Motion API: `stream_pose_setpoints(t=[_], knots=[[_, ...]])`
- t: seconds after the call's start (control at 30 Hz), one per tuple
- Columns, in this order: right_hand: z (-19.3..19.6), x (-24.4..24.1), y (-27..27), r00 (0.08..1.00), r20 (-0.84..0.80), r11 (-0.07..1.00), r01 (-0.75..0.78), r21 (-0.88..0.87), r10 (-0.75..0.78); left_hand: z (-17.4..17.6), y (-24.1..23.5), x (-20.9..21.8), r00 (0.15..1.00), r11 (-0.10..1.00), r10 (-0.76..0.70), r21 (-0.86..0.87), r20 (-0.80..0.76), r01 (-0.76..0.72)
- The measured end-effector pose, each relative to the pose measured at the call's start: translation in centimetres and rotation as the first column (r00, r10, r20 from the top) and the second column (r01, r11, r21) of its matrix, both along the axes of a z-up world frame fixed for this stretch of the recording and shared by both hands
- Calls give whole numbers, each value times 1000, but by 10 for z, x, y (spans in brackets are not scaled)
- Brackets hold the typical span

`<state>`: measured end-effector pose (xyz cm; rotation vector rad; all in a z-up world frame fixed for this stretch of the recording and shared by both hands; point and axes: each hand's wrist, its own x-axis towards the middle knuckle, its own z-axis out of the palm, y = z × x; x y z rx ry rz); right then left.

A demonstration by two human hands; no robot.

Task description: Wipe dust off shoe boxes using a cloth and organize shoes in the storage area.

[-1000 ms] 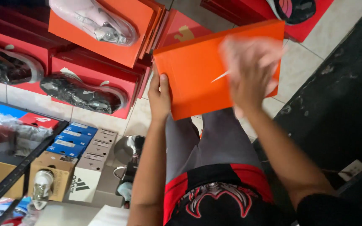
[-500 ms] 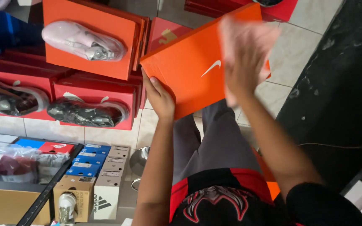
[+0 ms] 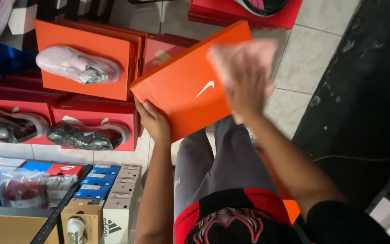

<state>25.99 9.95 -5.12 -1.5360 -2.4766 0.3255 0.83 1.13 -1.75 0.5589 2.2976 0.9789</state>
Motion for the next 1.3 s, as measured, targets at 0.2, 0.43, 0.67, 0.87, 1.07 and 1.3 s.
stream_pose_setpoints(t=[0.2,0.43,0.67,0.87,1.07,1.3], knots=[[1,-72,50,995,68,996,74,47,-77,-17,-4,2,983,997,-18,-75,-182,4],[24,0,-46,974,27,975,-224,2,224,-19,-5,9,960,991,-63,-132,-274,27],[40,38,62,834,-269,725,207,-658,-482,-53,-37,-20,963,994,-60,-101,-263,34],[-24,50,124,635,-503,523,-179,-834,-586,-38,-26,-7,945,995,-53,-100,-322,22],[-15,121,18,560,-565,476,-314,-821,-605,-50,-34,-11,958,997,-48,-68,-283,30],[-53,67,112,347,-667,471,-500,-727,-659,-27,-19,-5,960,989,-89,-134,-266,55]])
